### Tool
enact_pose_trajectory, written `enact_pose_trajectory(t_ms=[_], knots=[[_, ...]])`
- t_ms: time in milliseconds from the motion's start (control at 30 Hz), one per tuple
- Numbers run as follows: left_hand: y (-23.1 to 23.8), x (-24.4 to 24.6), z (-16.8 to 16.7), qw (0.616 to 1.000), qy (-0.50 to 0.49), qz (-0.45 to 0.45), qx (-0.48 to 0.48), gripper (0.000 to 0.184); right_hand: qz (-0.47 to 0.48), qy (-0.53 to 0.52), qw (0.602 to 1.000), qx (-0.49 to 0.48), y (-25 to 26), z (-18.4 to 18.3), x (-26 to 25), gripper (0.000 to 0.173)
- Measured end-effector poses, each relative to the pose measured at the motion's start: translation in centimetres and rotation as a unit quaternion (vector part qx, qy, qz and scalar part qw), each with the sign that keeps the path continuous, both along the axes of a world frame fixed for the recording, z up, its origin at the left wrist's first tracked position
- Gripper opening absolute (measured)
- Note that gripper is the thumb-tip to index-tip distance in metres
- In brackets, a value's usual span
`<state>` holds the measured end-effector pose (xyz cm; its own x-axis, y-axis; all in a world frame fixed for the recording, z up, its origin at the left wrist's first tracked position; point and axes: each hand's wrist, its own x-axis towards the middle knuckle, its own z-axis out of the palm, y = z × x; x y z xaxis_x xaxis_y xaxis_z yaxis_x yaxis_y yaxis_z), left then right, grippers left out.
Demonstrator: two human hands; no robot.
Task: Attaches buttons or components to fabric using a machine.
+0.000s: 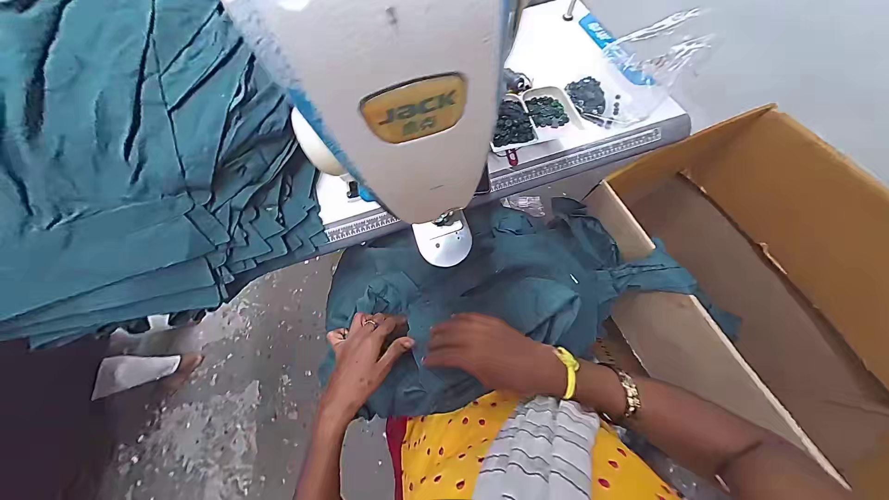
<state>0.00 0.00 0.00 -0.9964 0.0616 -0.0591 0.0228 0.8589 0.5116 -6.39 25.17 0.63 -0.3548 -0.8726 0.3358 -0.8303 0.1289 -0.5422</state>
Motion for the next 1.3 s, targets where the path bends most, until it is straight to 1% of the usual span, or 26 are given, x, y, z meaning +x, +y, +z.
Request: enact_pose_trajectory(t_ms=[33,67,167,200,267,333,433,533,633,700,733,767,833,867,900,933,967,1000,1033,1100,1133,1167,1233,1300], knots=[[0.1,0.2,-0.4,1.0,-0.003,0.019,0.016,0.061,-0.049,-0.021,0.998,-0.031,0.4,0.4,-0.8,0.029],[0.2,0.4,-0.6,0.999,0.0,0.035,0.041,0.057,-0.106,-0.05,0.992,-0.054,1.3,1.4,-1.8,0.026],[0.8,0.0,-0.7,0.991,0.021,0.063,0.113,0.044,-0.253,-0.153,0.953,-0.07,4.3,4.0,-5.2,0.024],[1.2,-0.3,-0.7,0.989,0.023,0.065,0.131,0.041,-0.281,-0.186,0.94,-0.057,5.2,4.1,-5.9,0.023],[1.8,-1.0,-0.4,0.986,0.015,0.062,0.153,0.039,-0.292,-0.23,0.928,-0.036,6.0,4.0,-6.6,0.022],[2.3,-1.4,-0.2,0.984,0.023,0.053,0.17,0.038,-0.264,-0.244,0.933,-0.019,5.7,3.3,-6.4,0.025],[3.2,-1.3,0.5,0.978,0.078,0.032,0.191,0.032,-0.202,-0.224,0.953,0.001,4.0,1.8,-5.9,0.029],[3.6,-0.9,1.4,0.972,0.118,0.007,0.203,0.029,-0.142,-0.244,0.959,0.01,2.2,1.6,-5.6,0.036],[3.5,-0.7,2.3,0.974,0.13,0.013,0.183,0.029,-0.155,-0.24,0.958,-0.024,1.1,2.2,-5.4,0.028],[3.7,-0.9,3.0,0.978,0.132,0.027,0.16,0.039,-0.165,-0.238,0.957,-0.028,1.1,2.8,-5.6,0.03],[4.0,-1.1,3.3,0.977,0.143,0.035,0.152,0.043,-0.158,-0.259,0.952,-0.027,1.2,3.2,-5.7,0.031],[4.3,-1.5,3.4,0.975,0.161,0.043,0.149,0.042,-0.135,-0.299,0.944,-0.031,1.4,3.6,-6.0,0.031],[4.4,-2.5,3.8,0.966,0.2,0.053,0.155,0.038,-0.029,-0.399,0.915,-0.055,2.3,4.5,-6.8,0.03],[4.0,-3.0,4.2,0.961,0.215,0.058,0.164,0.038,0.026,-0.435,0.897,-0.08,2.9,4.9,-7.3,0.032],[3.4,-3.6,4.7,0.956,0.224,0.063,0.177,0.038,0.059,-0.451,0.884,-0.108,3.7,5.4,-8.0,0.031],[2.9,-4.0,5.1,0.954,0.222,0.06,0.192,0.038,0.073,-0.448,0.882,-0.131,4.7,6.0,-8.9,0.028],[2.8,-4.4,5.5,0.951,0.217,0.049,0.213,0.039,0.059,-0.427,0.89,-0.149,5.6,6.5,-9.9,0.025],[3.2,-4.8,5.7,0.949,0.206,0.033,0.237,0.038,0.009,-0.397,0.904,-0.159,6.4,6.9,-10.9,0.024],[3.9,-5.2,5.8,0.945,0.188,0.018,0.265,0.035,-0.069,-0.357,0.918,-0.159,6.9,7.3,-11.9,0.024],[5.4,-5.8,5.5,0.932,0.144,0.021,0.331,0.026,-0.227,-0.219,0.943,-0.108,7.0,7.4,-14.0,0.023],[6.0,-6.0,5.4,0.927,0.125,0.034,0.351,0.023,-0.268,-0.167,0.946,-0.073,6.7,7.4,-14.7,0.021],[6.6,-6.1,5.3,0.923,0.111,0.046,0.366,0.02,-0.282,-0.148,0.946,-0.06,5.9,7.6,-14.9,0.019],[7.1,-6.0,5.1,0.914,0.094,0.063,0.39,0.015,-0.263,-0.153,0.949,-0.08,3.4,7.9,-14.2,0.022],[7.2,-5.7,4.8,0.914,0.093,0.068,0.388,0.014,-0.237,-0.205,0.944,-0.101,0.6,8.1,-13.2,0.024]])
